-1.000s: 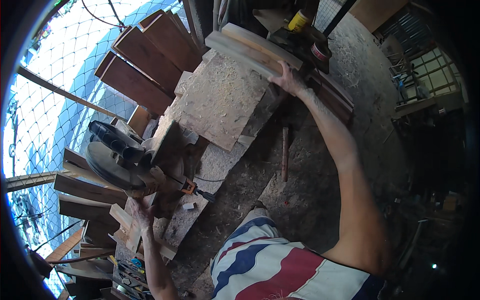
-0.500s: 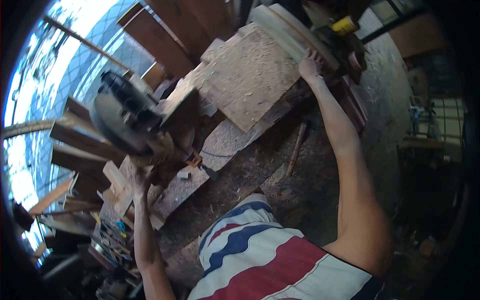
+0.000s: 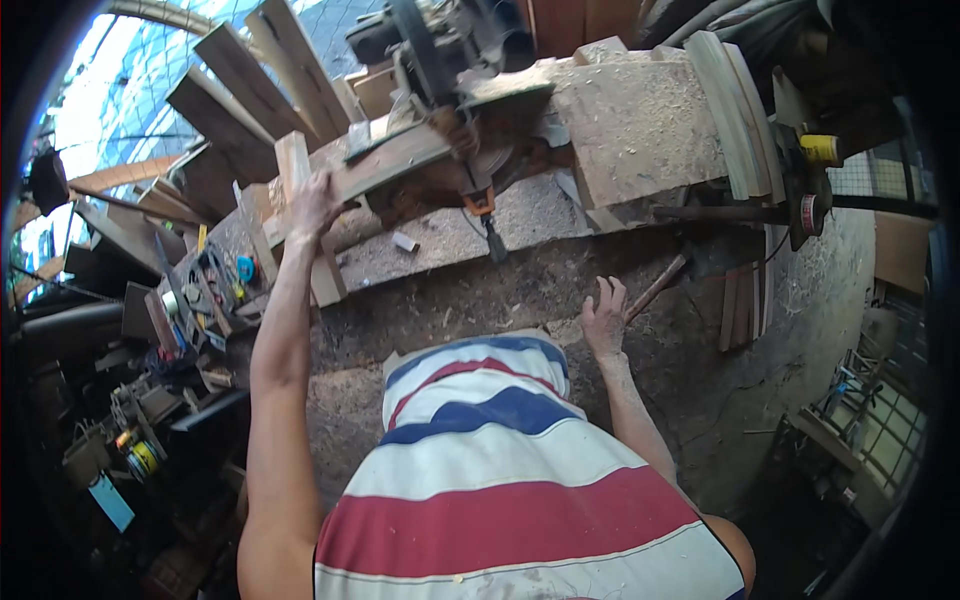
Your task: Cutting wooden boards using a miter saw and marking measurements with a pencil.
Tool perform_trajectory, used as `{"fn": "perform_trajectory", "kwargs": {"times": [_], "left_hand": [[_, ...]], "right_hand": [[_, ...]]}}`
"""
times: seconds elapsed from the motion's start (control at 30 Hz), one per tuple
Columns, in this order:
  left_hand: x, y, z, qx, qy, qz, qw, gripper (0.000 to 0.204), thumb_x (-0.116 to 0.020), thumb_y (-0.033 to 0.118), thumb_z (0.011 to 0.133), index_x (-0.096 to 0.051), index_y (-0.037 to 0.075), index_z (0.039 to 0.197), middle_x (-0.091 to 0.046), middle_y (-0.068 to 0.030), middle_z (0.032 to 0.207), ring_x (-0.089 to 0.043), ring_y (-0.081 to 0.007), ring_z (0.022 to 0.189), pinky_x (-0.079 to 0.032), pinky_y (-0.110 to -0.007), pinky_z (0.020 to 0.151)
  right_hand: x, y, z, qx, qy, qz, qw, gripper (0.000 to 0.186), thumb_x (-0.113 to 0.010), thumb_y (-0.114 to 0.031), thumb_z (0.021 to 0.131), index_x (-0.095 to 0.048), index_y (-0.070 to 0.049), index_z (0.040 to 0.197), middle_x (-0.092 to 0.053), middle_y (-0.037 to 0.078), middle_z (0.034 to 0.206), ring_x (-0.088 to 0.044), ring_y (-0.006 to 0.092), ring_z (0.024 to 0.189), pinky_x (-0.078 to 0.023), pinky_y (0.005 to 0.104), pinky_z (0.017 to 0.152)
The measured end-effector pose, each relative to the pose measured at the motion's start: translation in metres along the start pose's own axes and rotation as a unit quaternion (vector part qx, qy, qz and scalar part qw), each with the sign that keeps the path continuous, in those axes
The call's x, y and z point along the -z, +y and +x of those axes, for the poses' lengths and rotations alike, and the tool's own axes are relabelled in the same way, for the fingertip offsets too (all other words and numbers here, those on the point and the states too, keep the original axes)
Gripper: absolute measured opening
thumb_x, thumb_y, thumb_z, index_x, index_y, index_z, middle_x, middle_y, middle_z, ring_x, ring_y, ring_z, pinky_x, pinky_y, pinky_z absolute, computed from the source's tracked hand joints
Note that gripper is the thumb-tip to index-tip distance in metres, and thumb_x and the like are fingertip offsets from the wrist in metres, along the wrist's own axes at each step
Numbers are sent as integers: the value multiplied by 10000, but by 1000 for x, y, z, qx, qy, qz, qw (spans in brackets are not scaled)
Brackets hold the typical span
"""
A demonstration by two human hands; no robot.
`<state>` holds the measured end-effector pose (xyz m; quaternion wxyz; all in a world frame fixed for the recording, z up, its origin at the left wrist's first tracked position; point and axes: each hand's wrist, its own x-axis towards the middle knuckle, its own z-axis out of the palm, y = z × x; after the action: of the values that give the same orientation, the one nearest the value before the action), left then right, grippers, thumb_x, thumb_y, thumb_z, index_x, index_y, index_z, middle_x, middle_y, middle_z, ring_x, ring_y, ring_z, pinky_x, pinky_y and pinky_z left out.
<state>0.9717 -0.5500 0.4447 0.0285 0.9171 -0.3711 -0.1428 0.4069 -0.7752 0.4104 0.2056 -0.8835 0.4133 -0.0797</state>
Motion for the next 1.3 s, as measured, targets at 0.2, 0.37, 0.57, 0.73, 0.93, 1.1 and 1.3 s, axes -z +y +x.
{"fn": "perform_trajectory", "kwargs": {"times": [0.2, 0.37, 0.57, 0.73, 0.93, 1.1, 1.3], "left_hand": [[32, 16, -47, -111, -26, 46, 992, 649, -955, 411, 715, -636, 22, 1124, -719, -193, 1115, -689, -400, 1102, -562, -508, 950], [6, 25, -181, -75, -120, -33, 989, 570, -960, 376, 756, -660, 17, 1081, -754, -175, 1060, -748, -304, 937, -620, -472, 871], [-122, 33, -288, -89, -151, 2, 984, 660, -921, 455, 732, -629, 85, 1195, -646, -103, 1190, -626, -287, 1177, -519, -448, 930], [-175, 21, -303, -90, -35, -1, 995, 702, -928, 450, 722, -636, 90, 1250, -626, -107, 1251, -574, -301, 1241, -488, -477, 961], [-130, 9, -306, 43, 81, -204, 975, 663, -923, 387, 772, -638, 66, 1277, -631, -160, 1290, -601, -347, 1217, -491, -470, 1013], [-97, -31, -265, 144, 278, -171, 934, 703, -923, 366, 793, -601, 39, 1326, -624, -187, 1281, -600, -383, 1209, -493, -501, 1031], [-116, -61, -156, 309, 191, -293, 885, 1047, -958, 442, 704, -444, -34, 1483, -556, -277, 1377, -541, -463, 1336, -486, -541, 1089]], "right_hand": [[-14, 14, -34, -52, -122, -16, 991, 462, -687, -137, 971, -594, -1, 1403, -560, 242, 1383, -625, 436, 1207, -533, 506, 1008], [-27, -22, -50, -92, -94, 79, 988, 352, -675, -161, 999, -698, 21, 1299, -740, 229, 1114, -727, 379, 1039, -573, 456, 932], [-58, -128, -56, -70, -103, 93, 988, 283, -624, -120, 1018, -712, -9, 1262, -711, 182, 1064, -720, 355, 984, -561, 456, 861], [-94, -211, -21, 118, -133, 117, 977, 247, -588, -164, 1034, -726, -43, 1200, -701, 199, 1104, -702, 420, 1021, -570, 492, 870], [-190, -355, 93, 220, -207, 96, 948, 334, -615, -286, 1033, -739, -24, 1198, -731, 238, 1157, -718, 430, 1078, -576, 524, 934], [-260, -438, 171, 187, -225, -22, 956, 392, -640, -330, 1015, -765, 11, 1164, -754, 275, 1146, -729, 435, 1145, -588, 542, 976], [-268, -447, 192, 180, -269, -62, 944, 367, -646, -263, 959, -784, 2, 1171, -755, 284, 1188, -729, 455, 1152, -572, 535, 1034]]}}
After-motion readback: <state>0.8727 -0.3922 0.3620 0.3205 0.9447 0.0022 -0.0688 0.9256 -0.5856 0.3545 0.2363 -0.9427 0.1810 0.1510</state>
